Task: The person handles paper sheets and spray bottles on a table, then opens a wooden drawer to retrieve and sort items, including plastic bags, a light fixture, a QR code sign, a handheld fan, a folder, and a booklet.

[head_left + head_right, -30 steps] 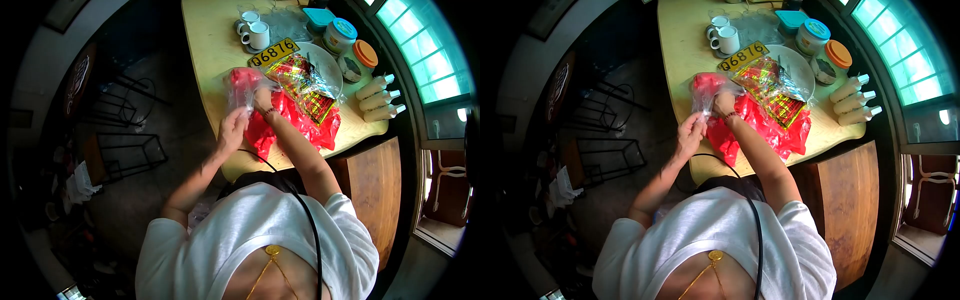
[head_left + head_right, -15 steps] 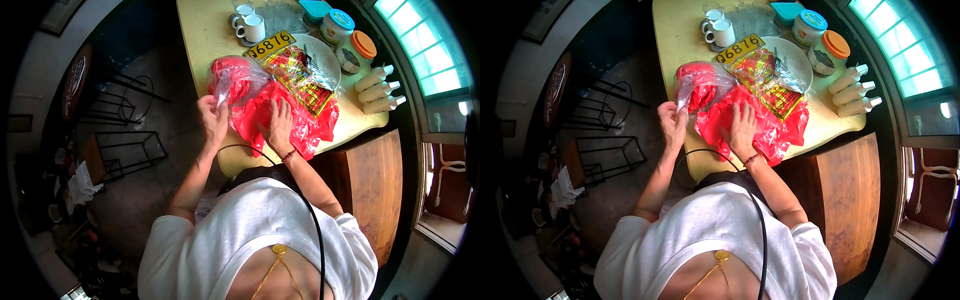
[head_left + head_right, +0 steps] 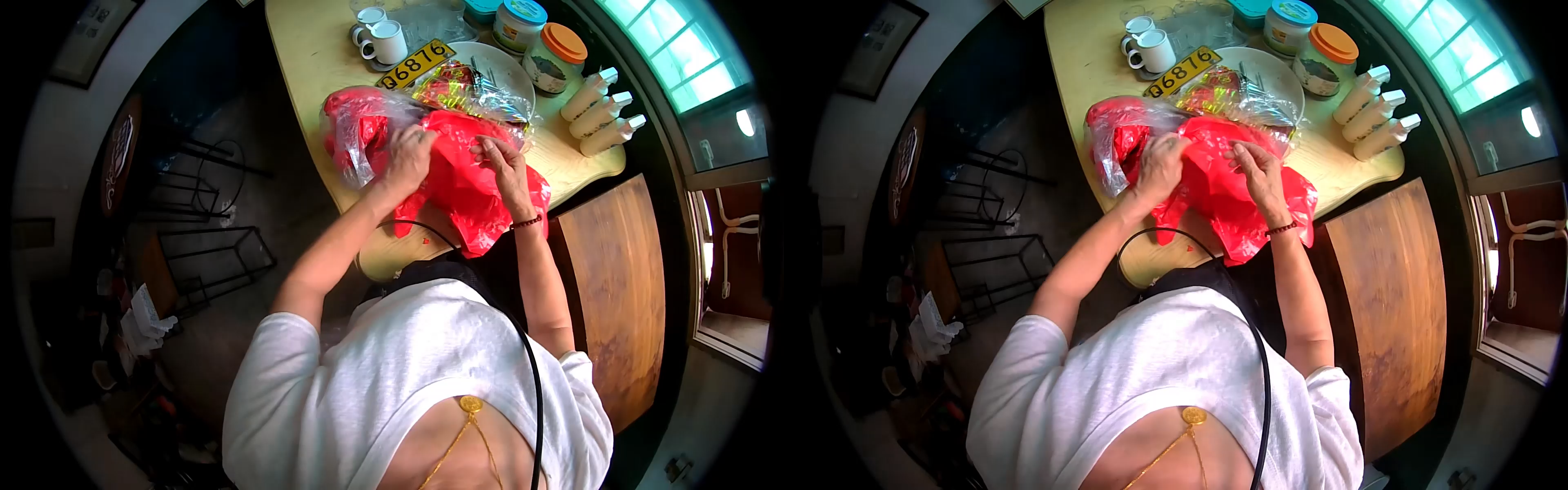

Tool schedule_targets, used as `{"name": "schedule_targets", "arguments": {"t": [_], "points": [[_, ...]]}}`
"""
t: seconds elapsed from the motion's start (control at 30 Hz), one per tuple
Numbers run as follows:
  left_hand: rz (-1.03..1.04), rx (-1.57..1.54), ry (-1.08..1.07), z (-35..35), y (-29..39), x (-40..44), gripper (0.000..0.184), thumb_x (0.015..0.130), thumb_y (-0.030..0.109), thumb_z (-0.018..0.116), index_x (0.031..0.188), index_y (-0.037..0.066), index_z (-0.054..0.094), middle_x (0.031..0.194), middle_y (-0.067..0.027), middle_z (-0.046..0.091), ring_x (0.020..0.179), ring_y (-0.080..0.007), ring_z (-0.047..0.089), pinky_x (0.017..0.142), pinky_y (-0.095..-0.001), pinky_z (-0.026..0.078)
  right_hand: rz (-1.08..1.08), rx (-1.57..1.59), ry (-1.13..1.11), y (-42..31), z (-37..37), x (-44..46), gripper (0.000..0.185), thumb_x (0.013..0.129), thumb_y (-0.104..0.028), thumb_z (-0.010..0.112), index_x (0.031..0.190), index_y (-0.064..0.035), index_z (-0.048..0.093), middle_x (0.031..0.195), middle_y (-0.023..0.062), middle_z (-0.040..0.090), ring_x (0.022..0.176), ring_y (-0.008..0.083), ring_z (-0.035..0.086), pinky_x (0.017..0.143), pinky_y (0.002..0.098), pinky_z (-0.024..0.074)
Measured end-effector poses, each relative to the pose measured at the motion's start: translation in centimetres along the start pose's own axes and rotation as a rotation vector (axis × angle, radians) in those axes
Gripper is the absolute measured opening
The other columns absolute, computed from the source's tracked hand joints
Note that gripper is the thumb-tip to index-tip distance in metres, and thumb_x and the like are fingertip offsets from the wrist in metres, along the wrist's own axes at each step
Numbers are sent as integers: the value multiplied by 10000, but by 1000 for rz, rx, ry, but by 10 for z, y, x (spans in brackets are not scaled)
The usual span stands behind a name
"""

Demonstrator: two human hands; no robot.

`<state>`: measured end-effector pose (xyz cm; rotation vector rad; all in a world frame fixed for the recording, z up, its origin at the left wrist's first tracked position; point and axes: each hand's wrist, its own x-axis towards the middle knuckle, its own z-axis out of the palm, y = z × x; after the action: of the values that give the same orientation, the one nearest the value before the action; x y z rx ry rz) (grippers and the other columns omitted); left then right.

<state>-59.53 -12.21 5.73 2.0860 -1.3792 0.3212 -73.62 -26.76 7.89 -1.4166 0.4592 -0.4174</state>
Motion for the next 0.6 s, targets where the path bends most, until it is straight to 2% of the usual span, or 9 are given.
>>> {"name": "schedule_targets", "arguments": {"t": [0.07,0.1,0.2,0.3,0.37,0.4,0.47,0.5,0.6], "points": [[-207,-32,15,-10,-10,21,223,752,2,448,964,23,516,730,-200,591,705,-357,582,644,-442,451,-135,-205,102,-4,-12,-6,409,880,-321,485,1077,31,551,915,98,625,883,155,558,794,288,431],[-256,-76,95,-20,-10,31,225,742,2,459,958,21,521,705,-216,586,676,-378,576,624,-467,447,-218,-204,136,2,-19,-10,408,855,-313,523,1090,21,542,1010,129,596,977,208,534,876,327,395],[-344,-117,140,-35,-29,63,257,724,1,459,970,15,530,778,-241,590,758,-399,570,694,-450,454,-399,-415,136,-25,-28,-32,459,779,-286,601,1135,-11,509,1167,160,499,1116,282,443,944,355,336],[-468,-136,147,-57,-31,92,270,741,38,436,977,18,566,848,-236,599,837,-376,574,746,-418,450,-544,-485,142,-37,-41,-38,507,757,-246,622,1184,-16,474,1158,153,506,1125,267,442,953,354,329],[-555,-386,142,-66,-45,107,231,736,34,442,907,20,596,833,-220,606,844,-363,580,742,-398,448,-469,-333,195,-32,-57,-36,463,818,-209,531,1229,-16,441,1214,129,489,1167,227,417,955,344,317],[-550,-587,165,-60,-66,112,168,733,45,480,833,2,608,775,-197,621,751,-309,612,688,-362,462,-387,-156,244,-27,-66,-34,461,830,-214,497,1244,-22,428,1225,127,484,1166,224,419,953,339,312],[-696,-830,88,-112,-19,119,151,760,114,550,774,-28,600,713,-98,606,614,-173,576,565,-301,460,-295,46,253,-28,-75,-36,485,838,-212,432,1290,-45,380,1261,122,460,1186,210,401,947,339,299],[-761,-907,76,-126,-7,120,194,782,156,575,771,-36,603,708,-64,593,593,-116,553,526,-267,450,-249,109,165,-15,-84,-33,586,788,-209,493,1329,-65,319,1307,122,410,1231,218,349,977,369,275],[-838,-1612,22,-140,-18,108,225,802,193,574,903,-9,575,834,-72,589,731,-138,572,612,-246,455,-91,-15,-184,-6,-87,-36,887,632,-233,673,1377,-112,207,1376,118,309,1285,232,263,1026,408,212]]}}
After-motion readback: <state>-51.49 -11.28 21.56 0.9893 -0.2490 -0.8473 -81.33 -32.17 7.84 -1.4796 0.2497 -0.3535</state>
